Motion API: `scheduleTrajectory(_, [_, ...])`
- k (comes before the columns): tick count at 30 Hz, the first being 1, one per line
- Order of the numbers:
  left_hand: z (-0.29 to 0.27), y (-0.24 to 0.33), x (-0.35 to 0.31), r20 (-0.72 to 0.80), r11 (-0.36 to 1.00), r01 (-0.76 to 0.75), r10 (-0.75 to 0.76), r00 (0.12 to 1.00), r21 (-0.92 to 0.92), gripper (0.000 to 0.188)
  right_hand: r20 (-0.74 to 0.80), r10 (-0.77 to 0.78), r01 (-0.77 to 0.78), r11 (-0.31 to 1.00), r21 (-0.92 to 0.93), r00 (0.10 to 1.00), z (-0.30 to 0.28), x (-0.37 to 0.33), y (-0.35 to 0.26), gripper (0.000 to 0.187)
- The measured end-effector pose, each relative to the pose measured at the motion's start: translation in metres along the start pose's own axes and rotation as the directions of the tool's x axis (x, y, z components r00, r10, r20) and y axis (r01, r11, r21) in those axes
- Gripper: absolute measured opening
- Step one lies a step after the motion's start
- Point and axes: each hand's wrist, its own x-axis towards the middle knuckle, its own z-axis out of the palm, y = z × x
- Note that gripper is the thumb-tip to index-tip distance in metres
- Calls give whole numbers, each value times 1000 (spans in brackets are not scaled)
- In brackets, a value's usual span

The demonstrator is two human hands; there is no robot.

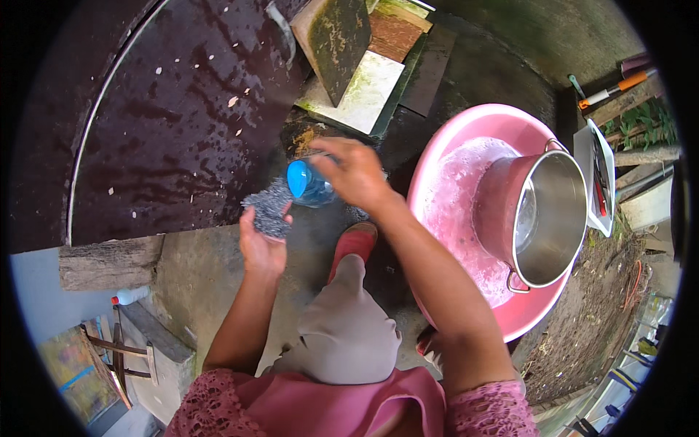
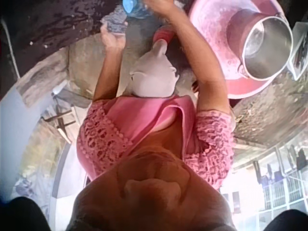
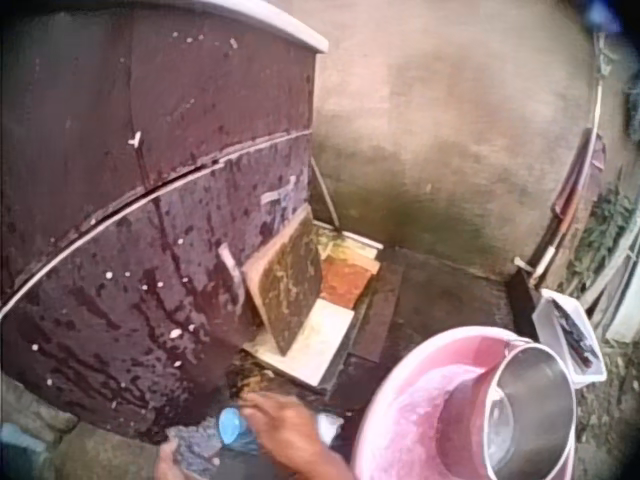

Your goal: The person washes metal kitchenware in a basin of soapy water. They scrub two pairs of metal tongs, a large metal lid, and a large metal pot using a scouring pad before placing them into a separate white plastic container.

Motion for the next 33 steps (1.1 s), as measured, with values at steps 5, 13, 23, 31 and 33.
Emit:
scheduleTrajectory(5, [-5, -17, 11, 90, 967, 224, -214, 973, -118, 37, 202, 88, -81, 996, -42, 975, 60, 13, 3, 28])
scheduleTrajectory(13, [11, -29, 15, 159, 876, 388, -356, 921, -286, 36, 250, 175, -105, 956, -273, 952, 65, 1, 3, 32])
scheduleTrajectory(23, [-13, -20, 1, 273, 918, 365, -316, 909, -153, 39, 296, 449, -315, 858, -406, 843, 38, 5, -22, 50])
scheduleTrajectory(31, [3, -34, -40, 176, 890, 421, -449, 876, 177, 37, -450, 127, -323, 862, -391, 884, -228, -118, 5, 40])
scheduleTrajectory(33, [46, -41, -48, 299, 904, 377, -423, 855, 203, 40, -600, 56, -507, 600, -618, 798, -304, -189, 9, 50])
